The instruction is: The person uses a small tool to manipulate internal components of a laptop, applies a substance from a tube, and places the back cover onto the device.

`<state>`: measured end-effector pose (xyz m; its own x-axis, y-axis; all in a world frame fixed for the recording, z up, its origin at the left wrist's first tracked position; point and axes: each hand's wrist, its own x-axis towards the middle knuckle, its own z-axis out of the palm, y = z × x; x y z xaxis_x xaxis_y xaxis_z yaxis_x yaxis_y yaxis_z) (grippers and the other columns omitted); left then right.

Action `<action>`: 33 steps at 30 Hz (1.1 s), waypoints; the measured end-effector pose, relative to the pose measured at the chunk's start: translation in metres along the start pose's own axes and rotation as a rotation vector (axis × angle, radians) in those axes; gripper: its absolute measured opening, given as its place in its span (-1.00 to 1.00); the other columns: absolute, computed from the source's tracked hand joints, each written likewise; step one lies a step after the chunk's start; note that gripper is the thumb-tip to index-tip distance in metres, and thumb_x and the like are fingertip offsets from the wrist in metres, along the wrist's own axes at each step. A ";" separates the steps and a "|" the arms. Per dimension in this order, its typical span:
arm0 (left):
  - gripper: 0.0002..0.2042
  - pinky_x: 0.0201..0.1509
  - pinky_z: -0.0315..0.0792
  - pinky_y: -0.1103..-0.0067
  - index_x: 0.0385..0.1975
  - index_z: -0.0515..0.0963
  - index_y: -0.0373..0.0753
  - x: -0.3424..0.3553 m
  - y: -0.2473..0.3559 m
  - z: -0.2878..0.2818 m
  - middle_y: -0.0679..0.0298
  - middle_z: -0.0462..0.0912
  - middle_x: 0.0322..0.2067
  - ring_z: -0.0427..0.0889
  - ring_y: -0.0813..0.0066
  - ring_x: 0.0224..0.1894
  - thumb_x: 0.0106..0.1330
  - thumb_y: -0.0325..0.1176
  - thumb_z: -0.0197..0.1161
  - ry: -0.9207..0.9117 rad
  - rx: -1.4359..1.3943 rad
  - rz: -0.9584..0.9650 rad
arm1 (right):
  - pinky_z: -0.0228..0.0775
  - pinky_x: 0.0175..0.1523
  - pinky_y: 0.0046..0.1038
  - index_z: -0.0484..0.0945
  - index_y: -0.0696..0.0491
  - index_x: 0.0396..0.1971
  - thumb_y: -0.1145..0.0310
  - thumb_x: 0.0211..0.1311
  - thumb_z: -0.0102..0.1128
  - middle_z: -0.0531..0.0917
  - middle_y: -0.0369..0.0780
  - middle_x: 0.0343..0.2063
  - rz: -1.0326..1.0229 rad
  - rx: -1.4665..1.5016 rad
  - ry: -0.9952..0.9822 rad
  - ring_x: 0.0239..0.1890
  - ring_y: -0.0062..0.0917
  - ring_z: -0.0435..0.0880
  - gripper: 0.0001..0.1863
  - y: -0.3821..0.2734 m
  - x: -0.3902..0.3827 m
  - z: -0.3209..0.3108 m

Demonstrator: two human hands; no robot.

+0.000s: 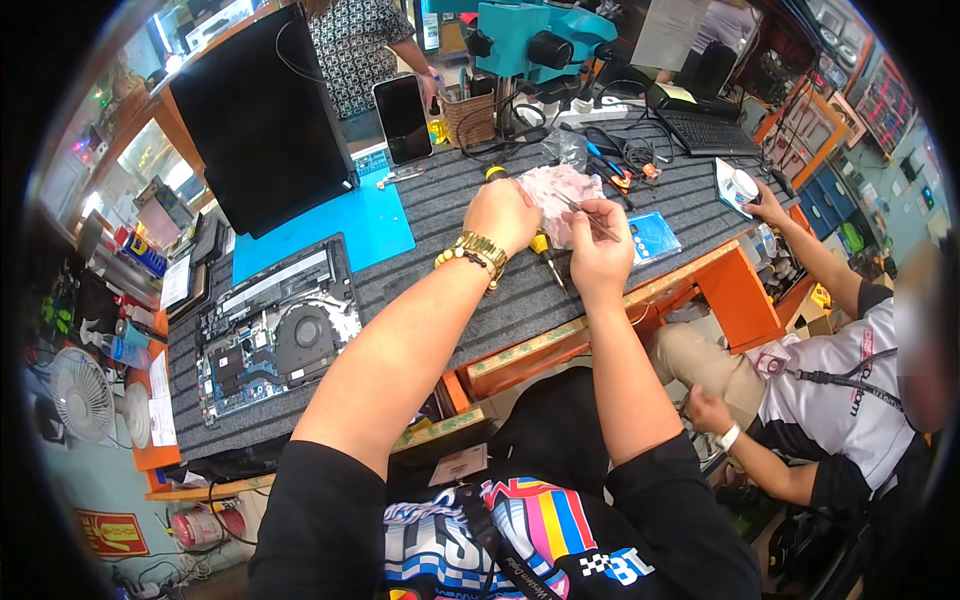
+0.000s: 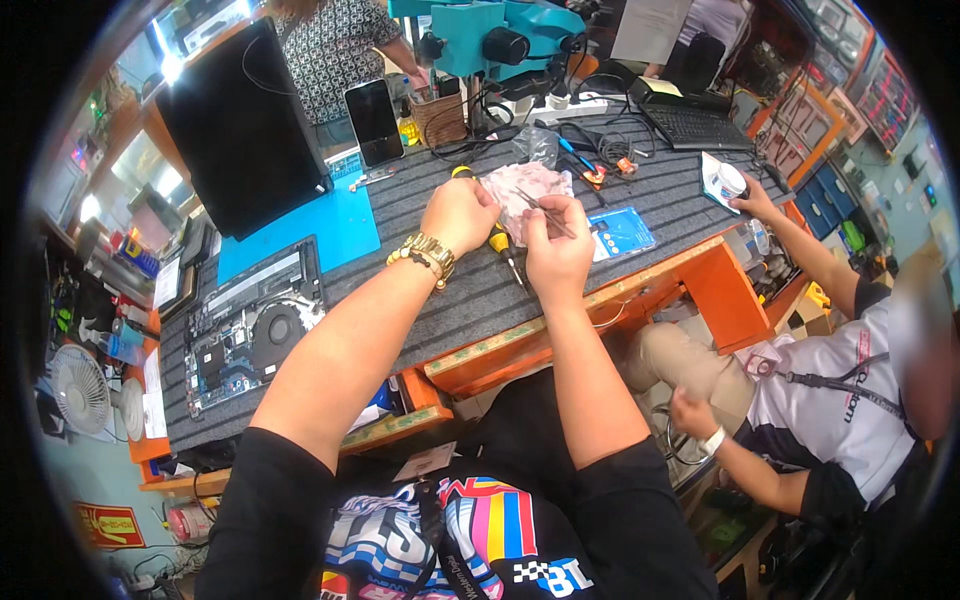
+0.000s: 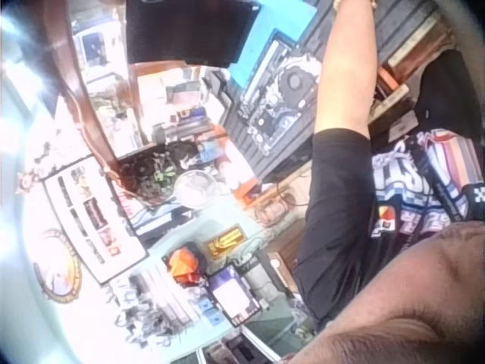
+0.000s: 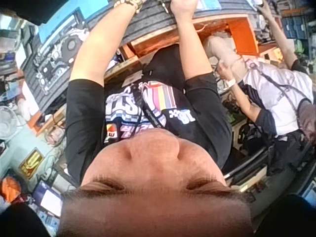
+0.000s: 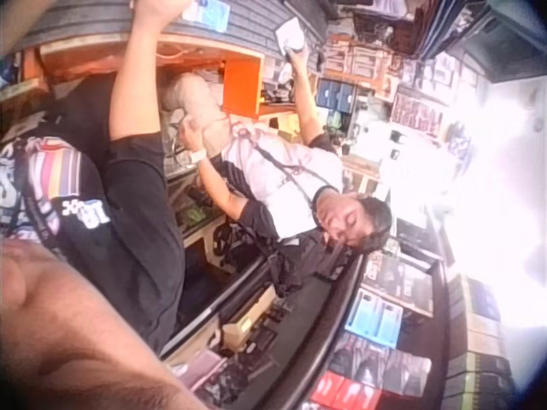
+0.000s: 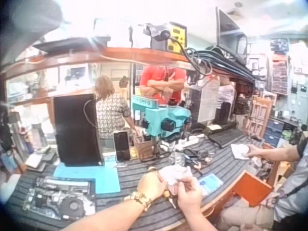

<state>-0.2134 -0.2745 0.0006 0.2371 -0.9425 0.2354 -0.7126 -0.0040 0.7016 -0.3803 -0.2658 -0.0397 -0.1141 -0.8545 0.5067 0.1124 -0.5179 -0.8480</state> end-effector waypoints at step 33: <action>-0.75 0.19 0.81 0.24 0.05 0.60 -0.41 -0.050 -0.001 -0.039 0.16 0.75 -0.10 0.77 0.35 -0.13 0.73 -0.35 0.06 -0.351 -1.170 -0.451 | 0.68 0.15 -0.48 0.59 0.23 0.05 0.65 0.54 0.28 0.80 -0.15 -0.05 0.001 0.268 0.075 0.00 -0.54 0.83 -0.82 -0.028 -0.048 0.042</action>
<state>-0.1994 -0.2147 0.0143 -0.0075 -0.9718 -0.2356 0.4209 -0.2168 0.8808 -0.3360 -0.2120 -0.0342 -0.1858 -0.8550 0.4841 0.3683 -0.5174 -0.7724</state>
